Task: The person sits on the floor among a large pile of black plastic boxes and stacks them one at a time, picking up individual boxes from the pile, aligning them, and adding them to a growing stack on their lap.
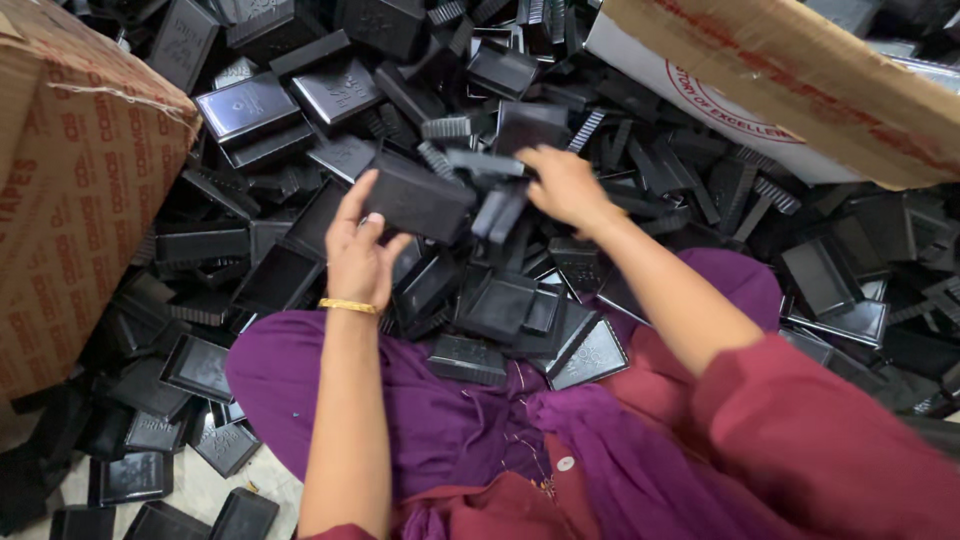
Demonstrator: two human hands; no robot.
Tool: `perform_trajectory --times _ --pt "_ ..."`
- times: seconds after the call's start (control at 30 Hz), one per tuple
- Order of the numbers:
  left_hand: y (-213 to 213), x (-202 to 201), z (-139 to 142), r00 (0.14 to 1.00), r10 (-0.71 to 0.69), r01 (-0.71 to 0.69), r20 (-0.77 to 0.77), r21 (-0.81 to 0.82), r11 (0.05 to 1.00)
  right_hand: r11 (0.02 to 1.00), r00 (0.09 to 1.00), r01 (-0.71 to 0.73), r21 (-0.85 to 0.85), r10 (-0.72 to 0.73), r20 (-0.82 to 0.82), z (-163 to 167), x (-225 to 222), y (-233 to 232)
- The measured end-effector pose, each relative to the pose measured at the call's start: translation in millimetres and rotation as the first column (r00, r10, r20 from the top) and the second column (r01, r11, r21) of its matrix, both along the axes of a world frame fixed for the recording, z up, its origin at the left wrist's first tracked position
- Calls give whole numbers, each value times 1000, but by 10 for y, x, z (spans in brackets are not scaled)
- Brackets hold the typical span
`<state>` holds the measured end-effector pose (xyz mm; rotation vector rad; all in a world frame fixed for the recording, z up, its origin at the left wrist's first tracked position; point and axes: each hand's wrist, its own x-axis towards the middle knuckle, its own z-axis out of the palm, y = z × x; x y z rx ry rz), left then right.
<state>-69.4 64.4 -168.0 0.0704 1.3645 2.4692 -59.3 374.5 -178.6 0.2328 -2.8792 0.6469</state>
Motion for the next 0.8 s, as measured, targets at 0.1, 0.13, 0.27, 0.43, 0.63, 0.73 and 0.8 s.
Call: perform_trajectory --times 0.1,0.13,0.27,0.43,0.63,0.73,0.8 --pt "210 101 -82 998 -51 49 26 89 995 946 958 280 -164 -262 118 336 502 88" --pt "313 131 -111 989 -67 45 133 161 986 909 944 328 -258 -322 68 432 633 66" --pt "720 311 -158 913 -163 45 374 304 952 823 908 188 -536 -353 -225 586 1085 -342" --pt "1029 443 -117 964 -169 95 207 327 940 559 996 -84 -825 48 -69 520 1484 -692" --pt "1231 722 -60 975 -180 180 -133 -10 984 793 910 413 -448 -346 227 563 1555 -651" --pt "1249 769 -19 986 -167 169 -31 95 981 834 920 351 -425 -392 -9 636 1571 -605" --pt "1241 778 2 988 -149 153 -38 113 982 560 956 258 -787 -266 124 680 1611 -583"
